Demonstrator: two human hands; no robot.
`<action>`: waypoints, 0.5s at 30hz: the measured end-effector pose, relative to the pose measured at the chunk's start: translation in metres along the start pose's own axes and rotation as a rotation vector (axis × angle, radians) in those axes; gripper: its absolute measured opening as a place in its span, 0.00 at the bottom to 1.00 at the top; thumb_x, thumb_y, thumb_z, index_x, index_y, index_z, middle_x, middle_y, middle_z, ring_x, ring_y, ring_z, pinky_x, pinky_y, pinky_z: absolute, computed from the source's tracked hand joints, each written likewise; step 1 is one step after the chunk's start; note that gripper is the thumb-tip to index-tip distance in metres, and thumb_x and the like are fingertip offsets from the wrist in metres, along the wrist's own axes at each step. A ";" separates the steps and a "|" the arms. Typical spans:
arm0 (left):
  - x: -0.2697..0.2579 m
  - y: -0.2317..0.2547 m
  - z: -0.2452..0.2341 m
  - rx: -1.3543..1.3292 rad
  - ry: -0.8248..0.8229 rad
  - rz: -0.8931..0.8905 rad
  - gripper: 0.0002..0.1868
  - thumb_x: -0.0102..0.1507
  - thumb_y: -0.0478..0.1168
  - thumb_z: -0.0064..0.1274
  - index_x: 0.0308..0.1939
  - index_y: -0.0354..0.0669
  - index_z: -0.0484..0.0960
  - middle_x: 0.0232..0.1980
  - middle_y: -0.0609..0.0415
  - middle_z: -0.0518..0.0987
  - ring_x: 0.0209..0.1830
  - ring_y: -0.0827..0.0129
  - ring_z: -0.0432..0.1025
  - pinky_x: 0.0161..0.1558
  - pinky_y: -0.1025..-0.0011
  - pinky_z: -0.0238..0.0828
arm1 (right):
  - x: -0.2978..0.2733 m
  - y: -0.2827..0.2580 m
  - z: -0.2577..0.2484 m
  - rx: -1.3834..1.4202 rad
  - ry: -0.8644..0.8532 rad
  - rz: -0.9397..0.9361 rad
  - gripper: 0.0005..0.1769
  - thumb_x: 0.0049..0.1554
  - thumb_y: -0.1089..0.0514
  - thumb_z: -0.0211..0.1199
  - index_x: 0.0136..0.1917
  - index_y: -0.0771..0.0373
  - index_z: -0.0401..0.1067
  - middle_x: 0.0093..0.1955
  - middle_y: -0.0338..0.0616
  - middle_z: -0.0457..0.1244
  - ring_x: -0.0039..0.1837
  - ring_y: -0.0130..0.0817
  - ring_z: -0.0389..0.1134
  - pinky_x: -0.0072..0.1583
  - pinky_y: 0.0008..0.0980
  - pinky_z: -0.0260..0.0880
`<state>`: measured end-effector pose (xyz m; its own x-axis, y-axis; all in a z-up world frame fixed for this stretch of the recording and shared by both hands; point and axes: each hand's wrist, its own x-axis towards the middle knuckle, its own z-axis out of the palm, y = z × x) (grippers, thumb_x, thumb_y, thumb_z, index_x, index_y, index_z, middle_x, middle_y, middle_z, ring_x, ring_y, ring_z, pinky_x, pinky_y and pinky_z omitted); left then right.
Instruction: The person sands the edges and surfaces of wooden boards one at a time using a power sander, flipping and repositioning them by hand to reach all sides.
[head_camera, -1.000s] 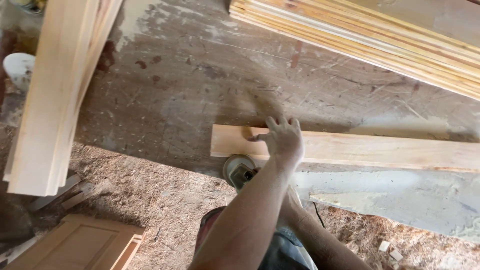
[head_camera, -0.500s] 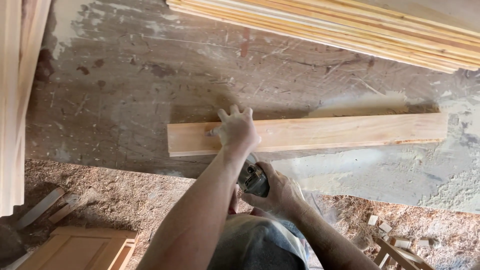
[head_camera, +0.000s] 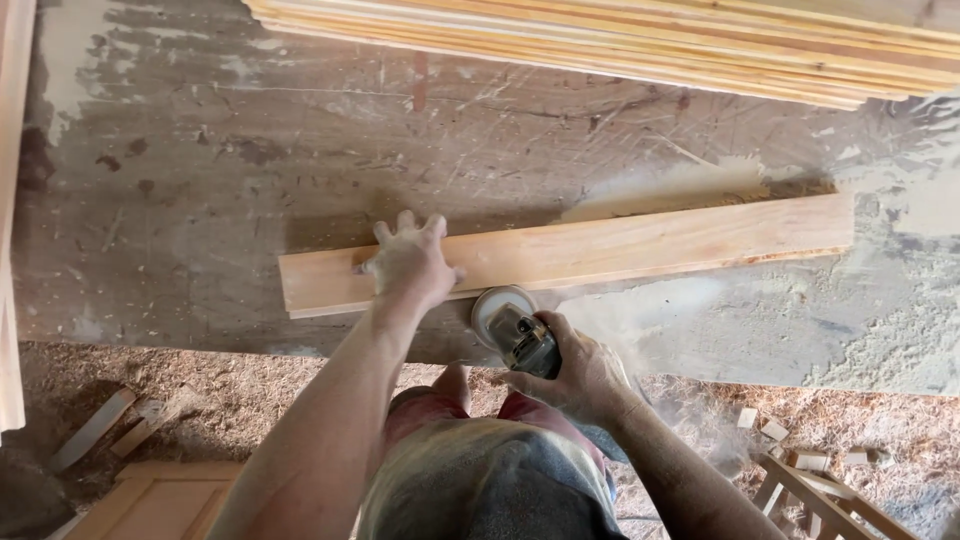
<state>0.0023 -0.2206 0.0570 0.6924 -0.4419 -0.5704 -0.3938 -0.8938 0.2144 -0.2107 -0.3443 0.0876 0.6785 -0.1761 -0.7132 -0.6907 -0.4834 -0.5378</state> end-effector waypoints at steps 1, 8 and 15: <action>0.000 0.001 -0.001 0.004 -0.003 0.005 0.41 0.51 0.57 0.74 0.65 0.54 0.74 0.68 0.43 0.67 0.71 0.38 0.57 0.54 0.33 0.73 | -0.001 0.005 -0.004 0.005 0.003 0.004 0.56 0.45 0.31 0.74 0.75 0.57 0.52 0.57 0.55 0.69 0.58 0.45 0.75 0.62 0.43 0.76; -0.002 0.000 0.003 -0.001 -0.013 -0.028 0.37 0.50 0.56 0.74 0.60 0.56 0.76 0.66 0.48 0.69 0.70 0.43 0.57 0.55 0.27 0.69 | -0.010 0.054 -0.024 0.081 0.057 0.032 0.53 0.46 0.35 0.73 0.75 0.56 0.53 0.55 0.56 0.70 0.57 0.45 0.76 0.62 0.43 0.77; 0.002 -0.006 0.010 0.001 0.029 0.010 0.34 0.50 0.55 0.75 0.57 0.56 0.78 0.63 0.50 0.70 0.67 0.47 0.59 0.55 0.25 0.65 | -0.017 0.099 -0.046 0.094 0.082 0.123 0.55 0.47 0.34 0.72 0.77 0.56 0.50 0.56 0.56 0.70 0.53 0.46 0.76 0.60 0.45 0.78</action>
<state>0.0001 -0.2151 0.0470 0.7060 -0.4526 -0.5447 -0.4014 -0.8894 0.2187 -0.2794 -0.4283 0.0671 0.6029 -0.3000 -0.7393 -0.7875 -0.3725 -0.4910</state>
